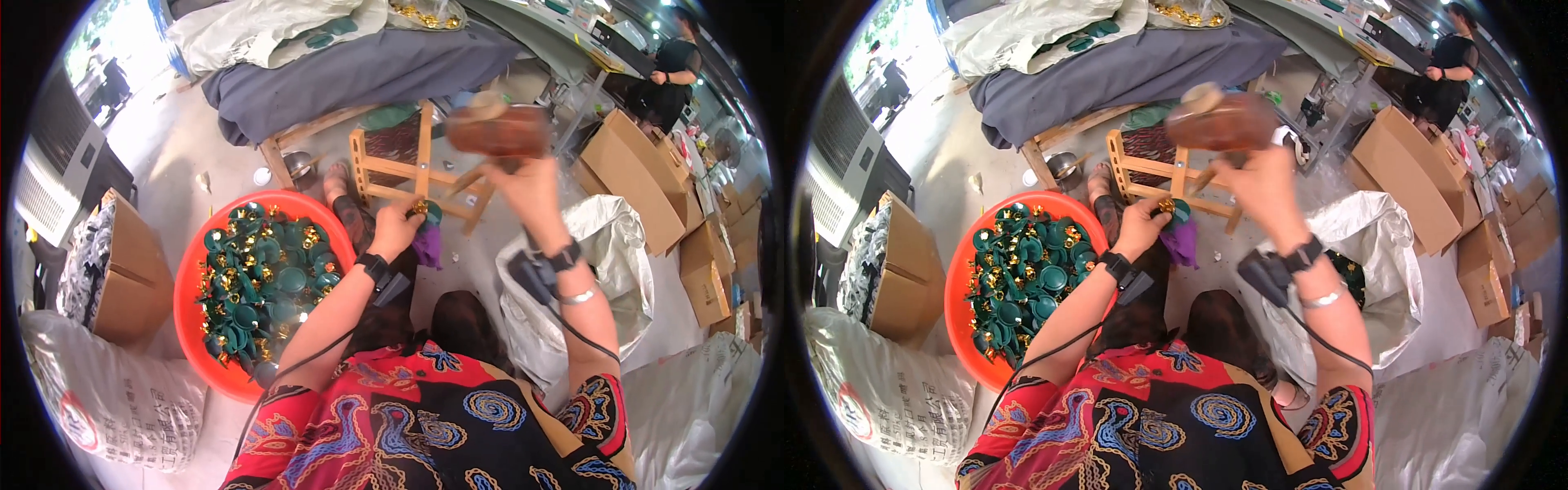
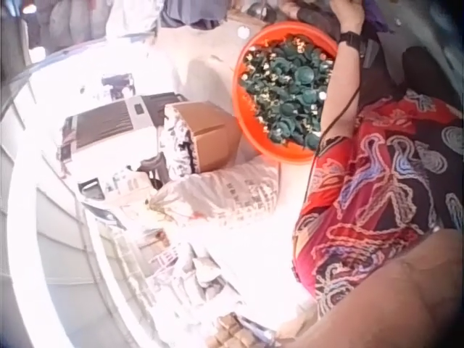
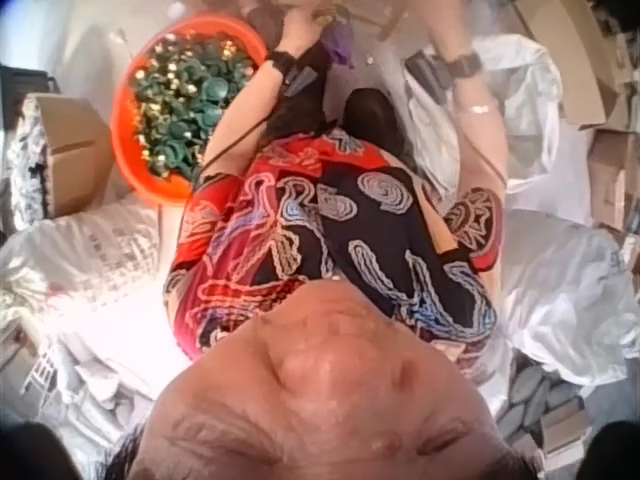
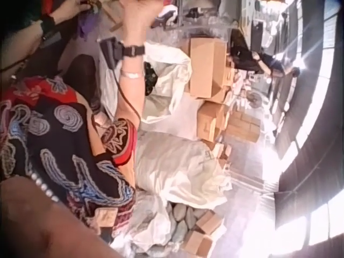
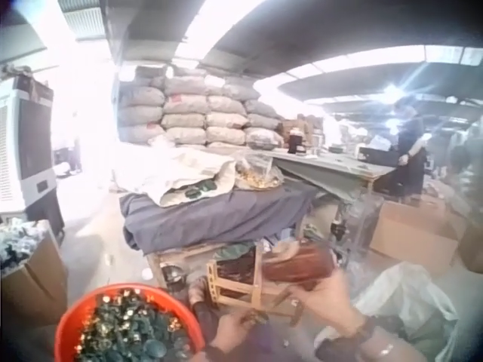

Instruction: The person is assembling small green plastic components by hammering them onto gold-colored fittings using a wooden mallet.

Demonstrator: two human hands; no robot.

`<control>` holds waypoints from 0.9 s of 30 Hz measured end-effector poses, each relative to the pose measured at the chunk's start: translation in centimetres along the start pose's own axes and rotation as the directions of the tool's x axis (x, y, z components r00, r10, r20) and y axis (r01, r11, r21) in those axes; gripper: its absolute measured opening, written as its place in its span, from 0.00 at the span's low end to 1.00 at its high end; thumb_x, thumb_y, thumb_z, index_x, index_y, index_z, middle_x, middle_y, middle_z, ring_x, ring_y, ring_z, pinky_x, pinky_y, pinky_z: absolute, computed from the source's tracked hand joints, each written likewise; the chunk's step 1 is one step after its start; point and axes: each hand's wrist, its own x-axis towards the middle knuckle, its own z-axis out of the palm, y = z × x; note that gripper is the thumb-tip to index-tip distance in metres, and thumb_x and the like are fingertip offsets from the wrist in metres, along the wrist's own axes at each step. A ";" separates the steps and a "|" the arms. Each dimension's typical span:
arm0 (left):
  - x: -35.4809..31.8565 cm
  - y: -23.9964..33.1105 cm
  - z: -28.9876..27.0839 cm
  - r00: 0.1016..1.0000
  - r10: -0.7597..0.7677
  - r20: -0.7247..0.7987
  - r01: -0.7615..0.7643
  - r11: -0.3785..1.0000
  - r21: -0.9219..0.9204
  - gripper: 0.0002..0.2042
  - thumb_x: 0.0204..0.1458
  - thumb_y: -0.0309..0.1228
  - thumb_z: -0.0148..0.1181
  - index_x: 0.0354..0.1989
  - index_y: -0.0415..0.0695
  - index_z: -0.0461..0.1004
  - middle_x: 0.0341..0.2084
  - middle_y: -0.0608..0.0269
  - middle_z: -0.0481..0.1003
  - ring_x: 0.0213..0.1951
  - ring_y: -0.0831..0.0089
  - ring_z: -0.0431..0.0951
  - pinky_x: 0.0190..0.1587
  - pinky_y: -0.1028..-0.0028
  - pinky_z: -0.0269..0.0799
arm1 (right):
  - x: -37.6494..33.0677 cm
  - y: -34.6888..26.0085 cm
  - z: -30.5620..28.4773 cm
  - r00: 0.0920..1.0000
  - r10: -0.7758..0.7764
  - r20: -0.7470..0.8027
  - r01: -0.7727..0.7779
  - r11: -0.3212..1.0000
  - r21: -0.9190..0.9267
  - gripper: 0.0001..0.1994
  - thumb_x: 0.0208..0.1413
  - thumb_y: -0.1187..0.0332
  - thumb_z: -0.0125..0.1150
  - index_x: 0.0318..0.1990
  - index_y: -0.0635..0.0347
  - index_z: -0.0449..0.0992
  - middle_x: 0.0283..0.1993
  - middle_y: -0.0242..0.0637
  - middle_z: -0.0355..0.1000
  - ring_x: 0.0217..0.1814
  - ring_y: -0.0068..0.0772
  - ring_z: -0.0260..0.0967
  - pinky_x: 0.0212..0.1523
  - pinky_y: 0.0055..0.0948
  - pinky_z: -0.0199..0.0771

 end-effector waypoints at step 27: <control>-20.1 -15.8 -18.1 0.799 -0.373 -0.472 0.574 0.709 0.411 0.10 0.39 0.29 0.57 0.31 0.44 0.77 0.28 0.52 0.76 0.32 0.55 0.77 0.36 0.62 0.72 | -8.0 -2.1 -5.2 0.945 0.291 -0.153 -0.260 0.946 0.193 0.17 0.45 0.77 0.66 0.44 0.66 0.70 0.35 0.35 0.71 0.33 0.24 0.68 0.36 0.21 0.68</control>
